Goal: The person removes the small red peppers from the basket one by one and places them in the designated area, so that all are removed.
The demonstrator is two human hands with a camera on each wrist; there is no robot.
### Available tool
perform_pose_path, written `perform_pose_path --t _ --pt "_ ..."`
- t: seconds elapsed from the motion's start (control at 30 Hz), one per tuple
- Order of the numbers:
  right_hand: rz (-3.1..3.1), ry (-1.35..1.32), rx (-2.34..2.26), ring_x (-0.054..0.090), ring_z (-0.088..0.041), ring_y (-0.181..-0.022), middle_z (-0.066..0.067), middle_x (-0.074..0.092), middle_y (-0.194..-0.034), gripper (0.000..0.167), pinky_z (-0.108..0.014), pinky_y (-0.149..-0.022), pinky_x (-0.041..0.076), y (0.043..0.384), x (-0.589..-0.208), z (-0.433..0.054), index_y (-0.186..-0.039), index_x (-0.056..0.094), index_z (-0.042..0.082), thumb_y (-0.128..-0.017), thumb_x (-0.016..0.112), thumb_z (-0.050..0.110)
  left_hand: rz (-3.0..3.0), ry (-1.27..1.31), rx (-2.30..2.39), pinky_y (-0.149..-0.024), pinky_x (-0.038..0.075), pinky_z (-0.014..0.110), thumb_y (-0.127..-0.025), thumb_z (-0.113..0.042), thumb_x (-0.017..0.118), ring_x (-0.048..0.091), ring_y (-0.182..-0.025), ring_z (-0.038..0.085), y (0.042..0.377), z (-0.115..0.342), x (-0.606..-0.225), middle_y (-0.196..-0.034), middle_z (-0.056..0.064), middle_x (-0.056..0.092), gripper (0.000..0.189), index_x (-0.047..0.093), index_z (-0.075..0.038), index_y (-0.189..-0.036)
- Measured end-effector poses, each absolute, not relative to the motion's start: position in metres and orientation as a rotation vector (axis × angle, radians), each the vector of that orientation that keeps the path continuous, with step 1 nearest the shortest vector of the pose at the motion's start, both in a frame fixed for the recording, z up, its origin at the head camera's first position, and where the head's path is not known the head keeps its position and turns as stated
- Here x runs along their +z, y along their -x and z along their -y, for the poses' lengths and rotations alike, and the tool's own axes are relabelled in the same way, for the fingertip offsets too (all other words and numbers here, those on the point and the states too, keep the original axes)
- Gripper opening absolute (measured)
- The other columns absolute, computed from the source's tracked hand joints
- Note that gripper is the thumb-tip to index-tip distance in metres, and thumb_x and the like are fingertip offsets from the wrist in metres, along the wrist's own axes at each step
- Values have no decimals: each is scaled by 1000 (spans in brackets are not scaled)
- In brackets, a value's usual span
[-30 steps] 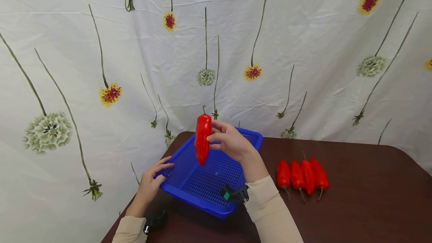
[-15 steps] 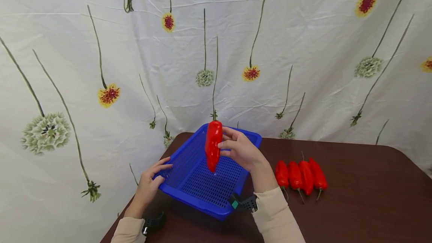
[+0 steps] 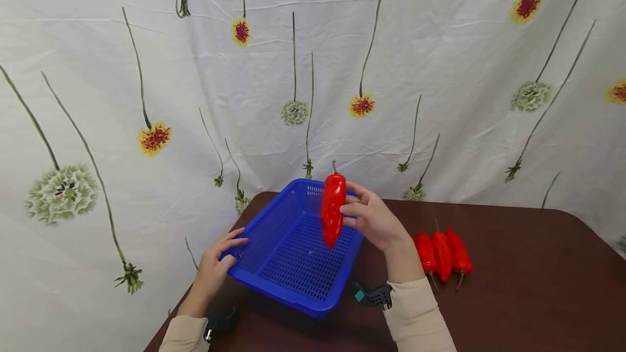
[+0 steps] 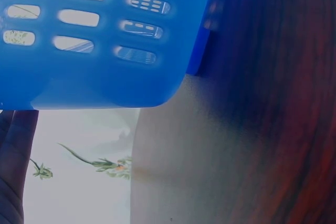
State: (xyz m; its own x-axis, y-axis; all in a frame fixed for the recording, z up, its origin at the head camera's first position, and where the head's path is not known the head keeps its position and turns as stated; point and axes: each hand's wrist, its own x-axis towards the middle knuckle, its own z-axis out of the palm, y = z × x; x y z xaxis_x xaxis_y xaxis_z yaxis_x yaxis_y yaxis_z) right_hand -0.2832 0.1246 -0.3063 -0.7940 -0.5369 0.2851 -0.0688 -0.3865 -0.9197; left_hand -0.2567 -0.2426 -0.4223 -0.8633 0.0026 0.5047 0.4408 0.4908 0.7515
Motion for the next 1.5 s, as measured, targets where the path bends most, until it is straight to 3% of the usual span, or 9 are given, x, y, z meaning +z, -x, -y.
perform_pose_path --t 0.13,0.6,0.9,1.5 --pt "-1557 805 -2255 66 -13 -100 2 68 -114 48 -30 -86 56 284 -307 -134 -143 36 8 -97 45 -3 2296 376 -1347 -97 33 9 -83 10 48 47 -141 34 257 243 -422 -144 10 59 44 72 -1 -119" --pt "-1617 752 -2276 66 -11 -101 2 67 -118 63 -29 -89 55 283 -307 -156 -154 16 -3 -99 47 0 2273 397 -1338 -97 31 5 -81 11 49 48 -138 38 257 241 -421 -142 15 59 44 71 3 -117" --pt "-1617 726 -2354 68 -12 -95 1 70 -110 36 -27 -86 56 282 -306 -181 -134 42 13 -100 46 2 2274 408 -1338 -97 31 6 -81 11 48 48 -139 38 256 241 -421 -142 14 59 44 71 3 -117" --pt "-1577 702 -2412 67 -11 -96 2 70 -112 35 -26 -85 55 283 -311 -209 -130 52 20 -101 44 2 2247 422 -1319 -99 30 4 -81 13 47 50 -136 40 256 241 -422 -140 16 61 44 72 3 -116"
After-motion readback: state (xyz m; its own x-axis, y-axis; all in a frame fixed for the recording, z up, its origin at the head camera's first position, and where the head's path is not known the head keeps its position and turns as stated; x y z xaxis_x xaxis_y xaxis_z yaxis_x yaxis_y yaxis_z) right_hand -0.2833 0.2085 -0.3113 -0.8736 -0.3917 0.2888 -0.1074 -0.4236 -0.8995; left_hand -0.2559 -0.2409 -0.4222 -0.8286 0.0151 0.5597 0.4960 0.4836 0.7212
